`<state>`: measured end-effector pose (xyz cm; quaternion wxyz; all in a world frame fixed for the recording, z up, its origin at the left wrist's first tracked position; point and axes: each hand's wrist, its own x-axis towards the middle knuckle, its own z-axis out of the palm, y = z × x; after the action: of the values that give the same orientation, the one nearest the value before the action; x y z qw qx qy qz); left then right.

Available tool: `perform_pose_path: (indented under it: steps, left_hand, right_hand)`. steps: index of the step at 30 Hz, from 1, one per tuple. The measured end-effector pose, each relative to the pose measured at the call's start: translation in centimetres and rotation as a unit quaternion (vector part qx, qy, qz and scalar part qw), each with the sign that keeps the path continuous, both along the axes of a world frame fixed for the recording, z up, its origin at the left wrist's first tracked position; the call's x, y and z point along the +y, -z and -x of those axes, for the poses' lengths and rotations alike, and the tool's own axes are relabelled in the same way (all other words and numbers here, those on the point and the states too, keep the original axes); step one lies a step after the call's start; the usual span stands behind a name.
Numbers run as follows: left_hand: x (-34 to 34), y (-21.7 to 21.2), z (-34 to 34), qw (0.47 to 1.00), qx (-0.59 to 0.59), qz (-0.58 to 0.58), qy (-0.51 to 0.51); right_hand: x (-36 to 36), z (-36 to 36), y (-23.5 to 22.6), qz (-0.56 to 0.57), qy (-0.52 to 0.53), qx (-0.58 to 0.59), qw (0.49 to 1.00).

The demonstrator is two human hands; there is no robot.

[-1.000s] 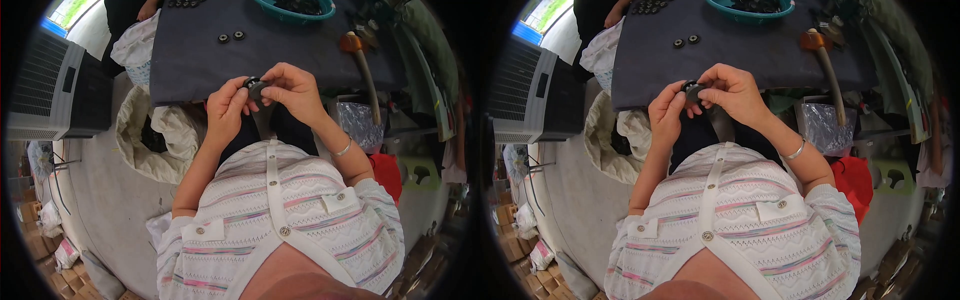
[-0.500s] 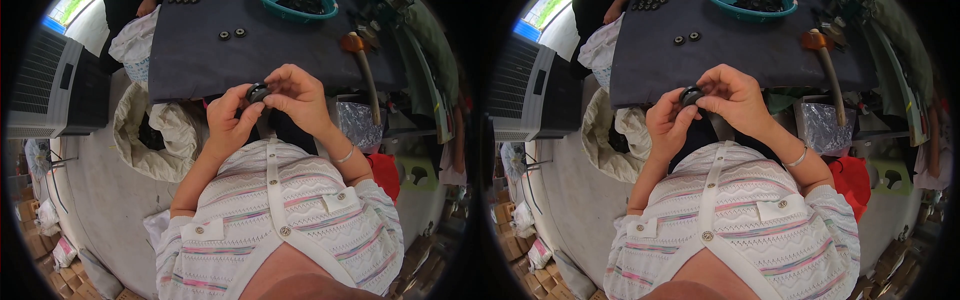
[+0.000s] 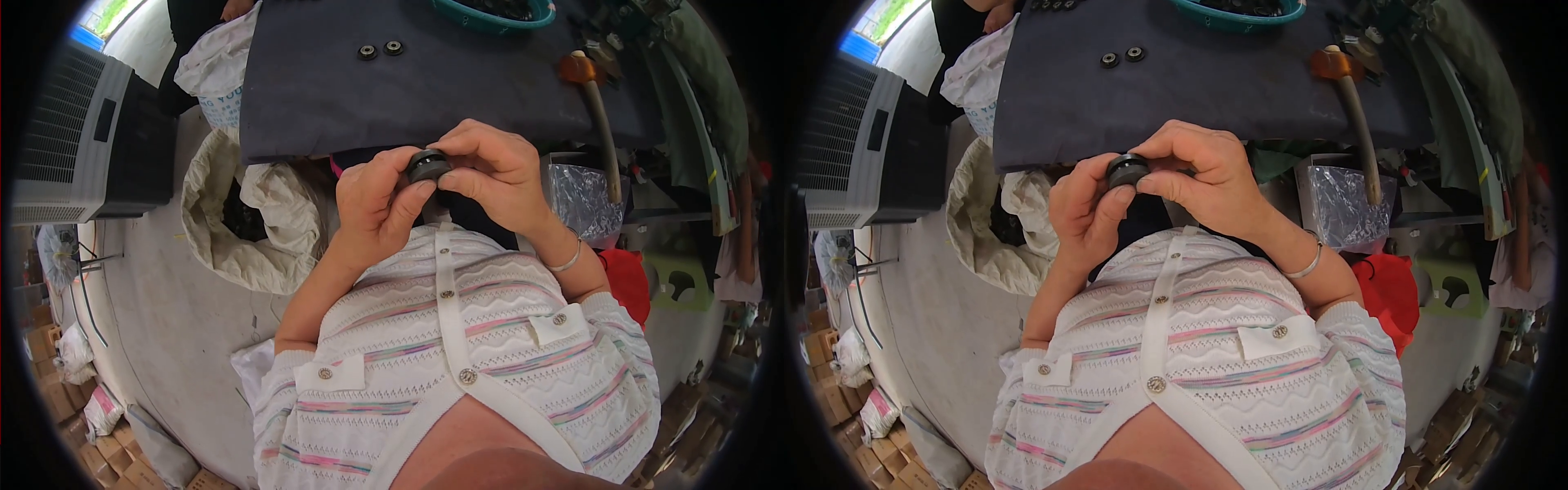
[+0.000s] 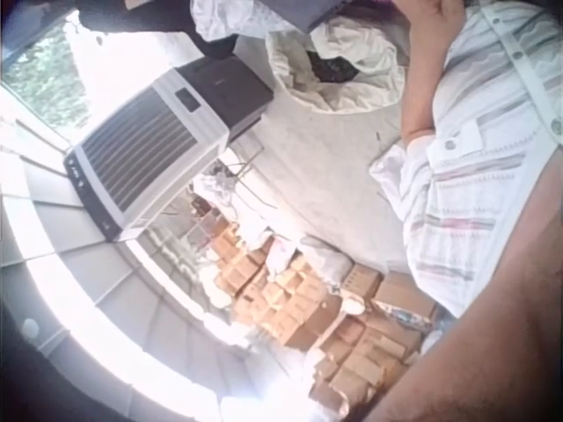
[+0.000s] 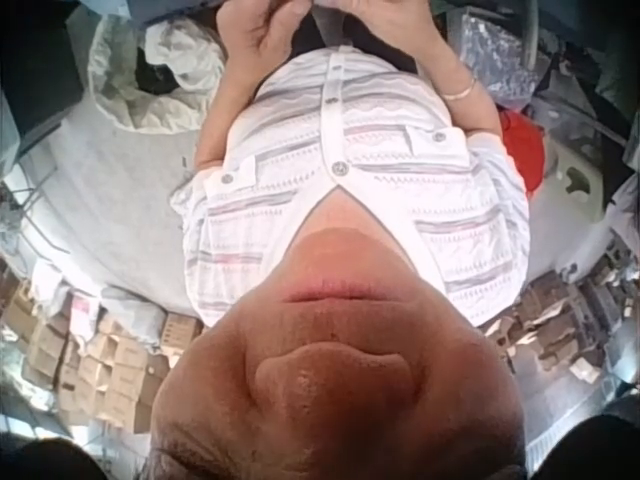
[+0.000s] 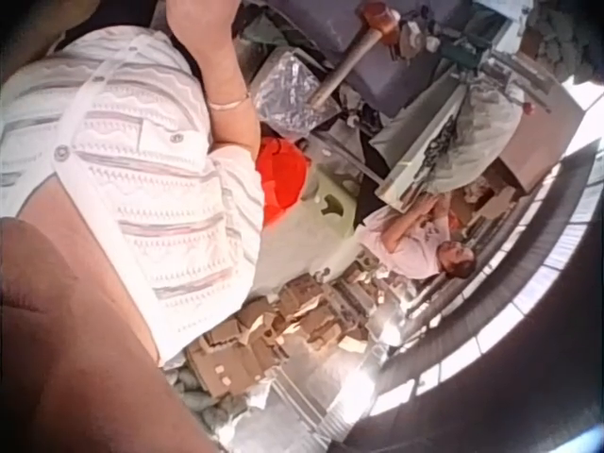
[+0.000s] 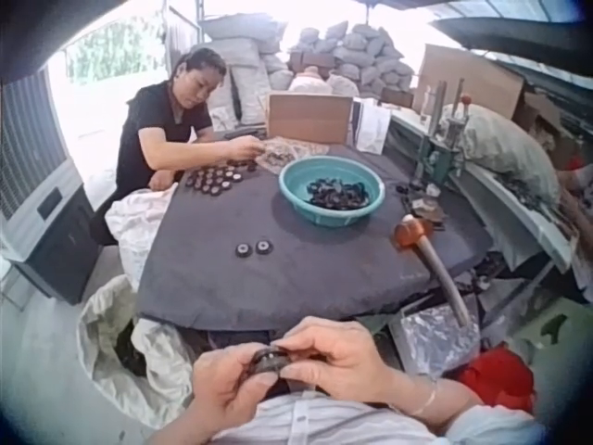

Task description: The person assembles circular parts by fitting rubber rings around metal pieces by hand and hammering them on the workbench with a mallet.

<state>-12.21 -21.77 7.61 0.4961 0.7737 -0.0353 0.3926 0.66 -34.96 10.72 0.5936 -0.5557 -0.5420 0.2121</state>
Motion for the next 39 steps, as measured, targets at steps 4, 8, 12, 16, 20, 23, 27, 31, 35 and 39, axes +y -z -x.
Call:
perform_pose_path:
  steps: [4, 8, 12, 16, 20, 23, 27, 31, 35, 39]
  left_hand:
    - [-0.8, -1.4, -1.0, 0.997, -0.034, -0.075, -0.014]
    - [-1.3, -1.6, 0.0, 0.983, -0.026, -0.129, -0.131]
    - [-1.4, -1.9, 1.9, 0.981, -0.011, -0.147, -0.13]
    - [-1.4, -2.2, 2.5, 0.977, -0.024, -0.168, -0.126]
    - [-0.7, 0.1, 0.5, 0.969, -0.012, -0.121, -0.213]
    - [0.2, -0.2, -1.3, 0.927, 0.136, 0.35, 0.009]
    - [4.1, 5.0, 1.2, 0.886, 0.063, 0.454, -0.073]
    - [11.9, 10.7, 9.4, 0.829, 0.05, 0.426, -0.359]
    - [17.5, 13.5, 16.2, 0.715, 0.253, 0.299, -0.579]
    - [16.8, 9.7, 8.8, 0.839, 0.15, 0.023, -0.522]
  right_hand:
    - [-1.4, 0.6, -0.1, -0.074, 0.012, 0.118, 0.99]
    - [-0.3, 1.1, -0.3, -0.05, -0.021, 0.179, 0.982]
    - [0.0, 2.6, 0.0, -0.117, -0.086, 0.264, 0.953]
    - [-0.3, 2.9, -0.6, -0.141, -0.102, 0.238, 0.956]
    - [1.1, 2.4, -0.1, -0.035, -0.05, 0.336, 0.94]
    - [2.9, 0.9, 1.3, 0.083, 0.054, 0.332, 0.938]
    - [2.4, -0.6, 3.6, 0.104, 0.065, 0.229, 0.966]
    - [1.6, -4.0, 5.2, 0.102, 0.077, 0.225, 0.966]
    - [2.8, -5.8, 5.6, 0.108, 0.111, 0.234, 0.96]
    - [3.7, -7.3, 3.7, 0.09, 0.143, 0.204, 0.964]
